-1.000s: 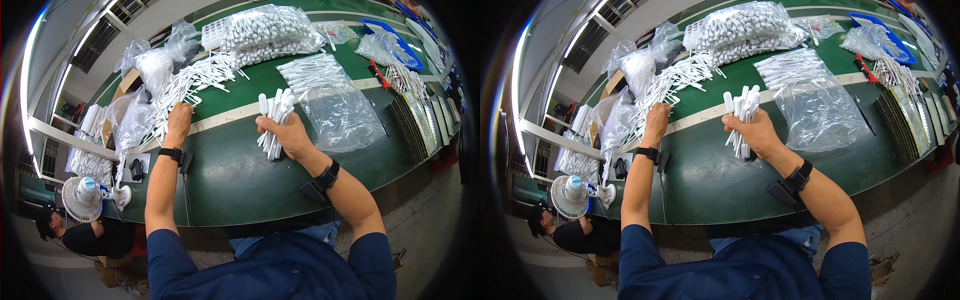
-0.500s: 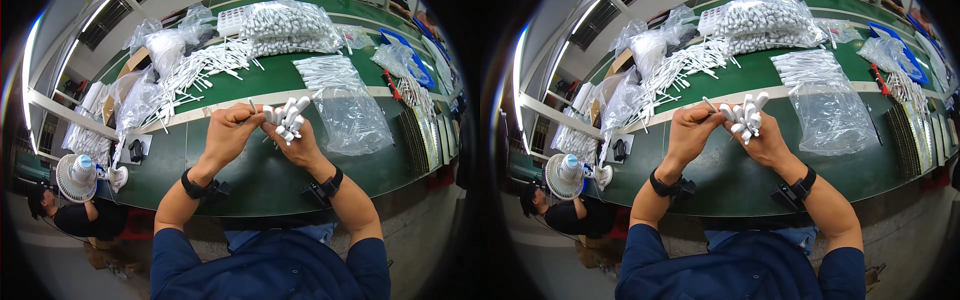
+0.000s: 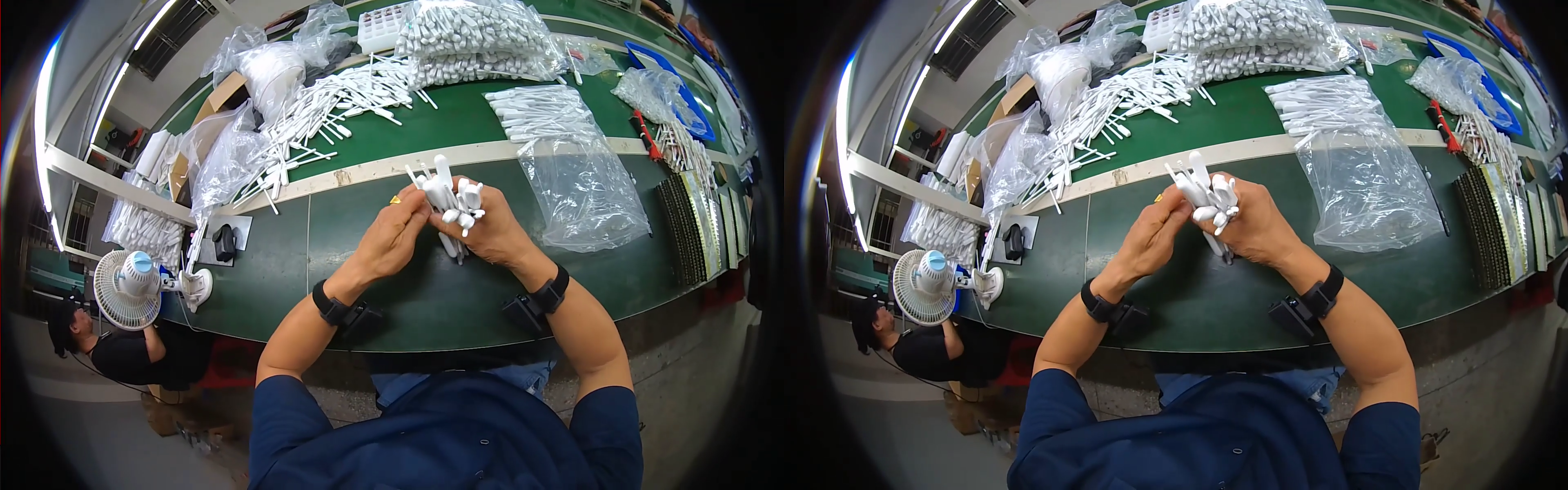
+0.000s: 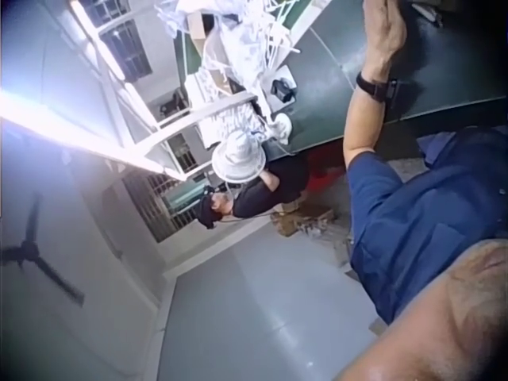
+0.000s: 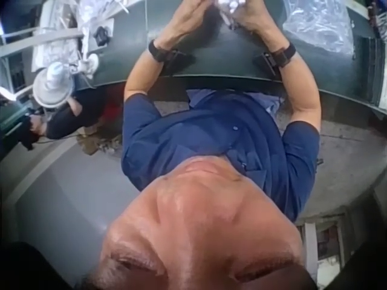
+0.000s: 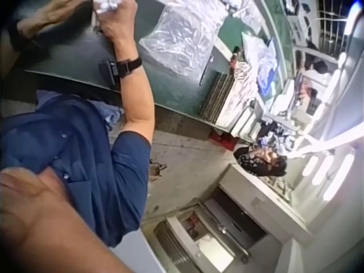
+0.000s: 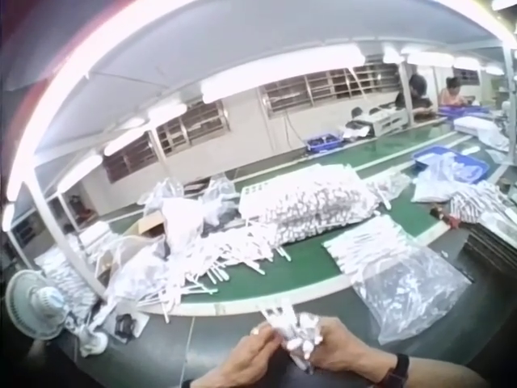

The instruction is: Packing sets of small white plastic components into clear plastic bags at a factory workstation.

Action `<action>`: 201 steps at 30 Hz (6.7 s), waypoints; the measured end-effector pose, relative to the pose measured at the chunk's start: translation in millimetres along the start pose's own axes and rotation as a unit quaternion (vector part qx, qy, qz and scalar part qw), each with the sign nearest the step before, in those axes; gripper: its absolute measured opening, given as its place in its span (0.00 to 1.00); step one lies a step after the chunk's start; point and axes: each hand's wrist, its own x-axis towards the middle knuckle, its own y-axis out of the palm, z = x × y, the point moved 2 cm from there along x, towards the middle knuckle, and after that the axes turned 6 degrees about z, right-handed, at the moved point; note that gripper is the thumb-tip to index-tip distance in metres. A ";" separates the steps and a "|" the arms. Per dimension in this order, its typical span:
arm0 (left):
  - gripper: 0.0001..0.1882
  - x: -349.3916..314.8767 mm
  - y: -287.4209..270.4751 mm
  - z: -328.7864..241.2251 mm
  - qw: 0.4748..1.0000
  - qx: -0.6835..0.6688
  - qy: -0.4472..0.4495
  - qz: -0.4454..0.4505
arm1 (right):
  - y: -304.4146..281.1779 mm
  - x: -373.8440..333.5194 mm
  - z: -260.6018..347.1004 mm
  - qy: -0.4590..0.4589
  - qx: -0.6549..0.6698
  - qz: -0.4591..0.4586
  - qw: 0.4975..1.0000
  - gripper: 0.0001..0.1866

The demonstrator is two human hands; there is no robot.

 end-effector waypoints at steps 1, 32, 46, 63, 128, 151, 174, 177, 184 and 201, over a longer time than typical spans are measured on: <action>0.16 -0.6 -3.6 -0.2 0.999 -0.017 -0.009 0.035 | 0.8 0.1 -2.0 -0.002 -0.017 0.004 1.000 0.09; 0.03 17.9 -63.8 -40.7 0.953 0.271 0.065 -0.116 | -0.4 -2.4 -1.1 -0.043 0.008 -0.072 0.996 0.09; 0.03 7.4 0.8 -16.4 0.991 0.019 0.018 -0.130 | 1.3 -0.2 -12.0 -0.030 0.047 -0.058 0.997 0.11; 0.06 -8.3 -78.3 57.1 0.846 0.512 -0.140 -0.043 | -19.3 -2.1 -15.6 0.073 0.053 -0.112 0.990 0.15; 0.31 -21.9 26.4 31.1 1.000 0.025 -0.008 0.000 | 3.1 -14.4 6.8 -0.144 -0.060 -0.004 0.988 0.15; 0.12 70.1 148.0 -77.7 0.958 0.242 0.068 -0.141 | -130.7 -132.0 28.2 -0.146 -0.227 -0.170 0.948 0.06; 0.00 69.4 156.7 -90.8 0.936 0.283 0.156 -0.139 | -181.9 -66.1 -23.6 0.083 -0.674 0.036 0.733 0.18; 0.01 70.8 156.9 -91.4 0.927 0.301 0.180 -0.131 | -177.7 -48.5 -23.4 -0.005 -0.477 0.020 0.879 0.18; 0.02 69.6 149.9 -93.3 0.941 0.274 0.157 -0.125 | -197.7 -25.5 -19.2 0.052 -0.622 0.024 0.781 0.27; 0.06 59.3 151.9 -70.6 0.969 0.200 0.102 -0.102 | -180.3 -85.1 -4.4 -0.002 -0.701 0.189 0.688 0.31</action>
